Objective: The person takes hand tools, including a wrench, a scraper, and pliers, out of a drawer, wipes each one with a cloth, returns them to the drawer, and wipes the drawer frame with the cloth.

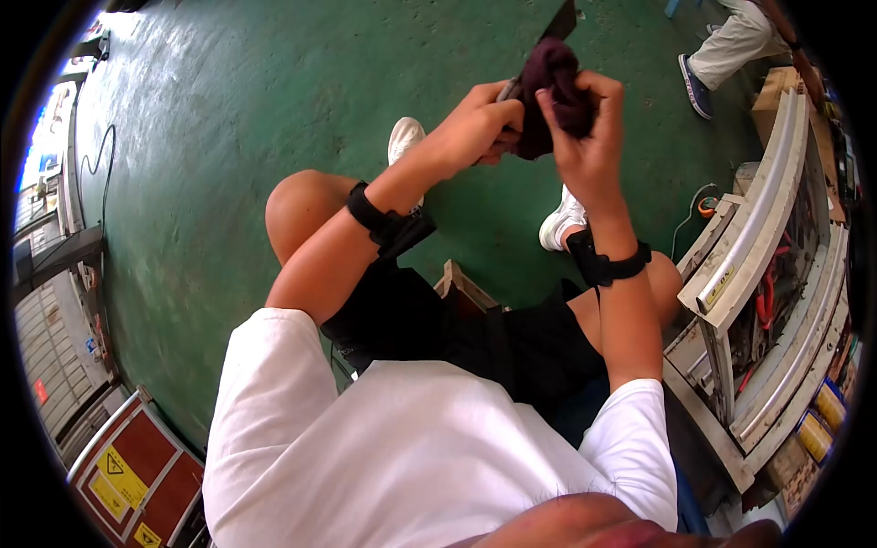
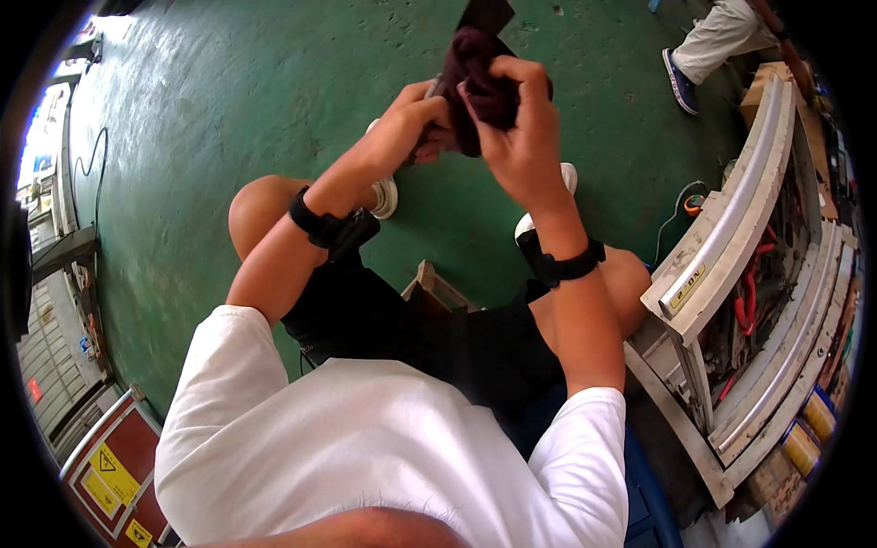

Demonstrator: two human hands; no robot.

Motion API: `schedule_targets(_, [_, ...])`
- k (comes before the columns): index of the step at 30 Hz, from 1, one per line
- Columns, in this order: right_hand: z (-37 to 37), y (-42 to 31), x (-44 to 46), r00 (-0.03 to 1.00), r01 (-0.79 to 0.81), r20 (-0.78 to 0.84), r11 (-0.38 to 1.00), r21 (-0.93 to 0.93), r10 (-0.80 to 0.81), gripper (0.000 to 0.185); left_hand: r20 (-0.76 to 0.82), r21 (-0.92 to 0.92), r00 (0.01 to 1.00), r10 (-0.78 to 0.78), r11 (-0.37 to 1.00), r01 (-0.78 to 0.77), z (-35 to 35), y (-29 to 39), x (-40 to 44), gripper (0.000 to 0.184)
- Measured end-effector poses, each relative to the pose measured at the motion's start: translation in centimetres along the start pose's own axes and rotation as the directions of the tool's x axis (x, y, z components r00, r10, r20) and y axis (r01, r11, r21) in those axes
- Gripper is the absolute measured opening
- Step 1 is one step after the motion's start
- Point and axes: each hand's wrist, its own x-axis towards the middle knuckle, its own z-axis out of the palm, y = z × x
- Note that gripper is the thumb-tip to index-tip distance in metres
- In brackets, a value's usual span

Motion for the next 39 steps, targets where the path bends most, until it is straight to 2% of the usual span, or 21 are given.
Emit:
schedule_targets(2, [-0.5,0.7,0.4,0.999,0.024,-0.024,0.998,-0.061,-0.025,0.033,-0.011,0.052,1.000,-0.012,0.999,0.013,0.4,-0.4,0.1,0.007])
schedule_targets(4, [-0.9,1.2,1.1,0.960,-0.080,-0.277,0.989,-0.124,0.043,0.034,-0.011,0.220,1.000,0.016,0.975,-0.013,0.8,-1.0,0.4,0.011])
schedule_targets(5, [-1.0,1.1,1.0,0.962,-0.081,-0.270,0.988,-0.131,0.043,0.034,-0.009,0.210,1.000,0.017,0.978,-0.015,1.0,-1.2,0.4,0.011])
schedule_targets(7, [-0.9,0.4,1.0,0.940,-0.223,-0.277,0.973,-0.052,0.201,0.033,-0.081,0.458,0.996,0.034,0.889,0.007,1.7,-0.3,-0.3,0.015])
schedule_targets(8, [-0.8,0.2,1.1,0.945,-0.235,-0.246,0.971,-0.043,0.217,0.032,-0.081,0.452,0.996,0.035,0.892,0.005,1.4,-0.9,0.1,0.015])
schedule_targets(9, [-1.0,0.0,0.9,0.946,-0.234,-0.241,0.971,-0.044,0.217,0.032,-0.122,0.482,0.984,0.127,0.875,-0.053,1.1,-1.3,0.6,0.017])
schedule_targets(11, [-1.2,-0.2,0.5,0.960,-0.279,0.035,0.957,0.075,0.278,0.031,-0.165,0.515,0.962,0.218,0.851,-0.104,0.3,-1.9,0.9,0.019])
schedule_targets(13, [-0.8,0.2,0.5,0.970,-0.240,0.011,0.962,0.129,0.241,0.029,-0.204,0.618,0.943,0.263,0.782,-0.084,0.3,-0.4,0.2,0.021])
schedule_targets(17, [-1.4,-0.2,1.7,0.933,-0.291,-0.115,0.904,0.312,0.340,0.025,-0.139,0.677,0.929,0.344,0.717,-0.164,0.9,-0.6,-0.1,0.022])
schedule_targets(19, [-2.1,0.9,1.8,0.896,-0.284,-0.151,0.801,0.527,0.417,0.024,-0.123,0.699,0.913,0.389,0.687,-0.198,1.2,-1.3,0.0,0.024])
schedule_targets(20, [-2.3,1.4,1.6,0.903,-0.299,-0.107,0.788,0.539,0.416,0.027,-0.128,0.695,0.911,0.391,0.691,-0.199,1.0,-1.3,0.1,0.024])
schedule_targets(21, [-2.1,1.3,1.5,0.905,-0.301,-0.101,0.789,0.536,0.414,0.027,-0.123,0.764,0.879,0.461,0.609,-0.212,0.8,-1.2,0.3,0.025])
schedule_targets(22, [-1.8,1.0,1.2,0.868,-0.395,-0.045,0.744,0.539,0.494,0.029,-0.112,0.827,0.843,0.527,0.519,-0.215,0.7,-1.1,0.2,0.026])
schedule_targets(23, [-1.6,0.8,0.9,0.822,-0.484,0.007,0.691,0.538,0.570,0.032,-0.116,0.827,0.842,0.527,0.521,-0.212,0.5,-0.9,0.1,0.026])
schedule_targets(25, [-1.5,0.5,0.9,0.817,-0.482,0.013,0.671,0.563,0.576,0.034,-0.154,0.831,0.890,0.430,0.543,-0.118,0.5,0.1,-0.5,0.025])
schedule_targets(27, [-1.8,0.2,1.1,0.812,-0.483,0.021,0.650,0.587,0.583,0.035,-0.151,0.830,0.895,0.421,0.546,-0.117,0.6,-0.1,-0.5,0.024])
schedule_targets(29, [-2.8,0.2,1.5,0.839,-0.372,-0.004,0.580,0.725,0.543,0.034,-0.151,0.823,0.897,0.416,0.556,-0.119,0.4,-0.4,-0.5,0.022])
schedule_targets(31, [-3.1,0.4,1.8,0.847,-0.361,-0.020,0.602,0.712,0.531,0.031,-0.074,0.888,0.857,0.509,0.425,-0.176,0.1,-0.6,-0.1,0.023])
schedule_targets(33, [-3.2,0.5,1.4,0.798,-0.398,0.062,0.447,0.801,0.600,0.036,-0.048,0.912,0.842,0.537,0.368,-0.183,-0.4,-0.4,0.0,0.025])
schedule_targets(37, [-2.6,1.7,0.2,0.724,-0.538,0.058,0.509,0.672,0.687,0.037,0.041,0.938,0.811,0.584,0.258,-0.233,-1.1,-0.4,-0.1,0.030])
schedule_targets(39, [-3.3,1.3,0.6,0.710,-0.503,0.138,0.360,0.786,0.691,0.039,0.066,0.947,0.795,0.602,0.214,-0.240,-1.0,-0.3,-0.2,0.030])
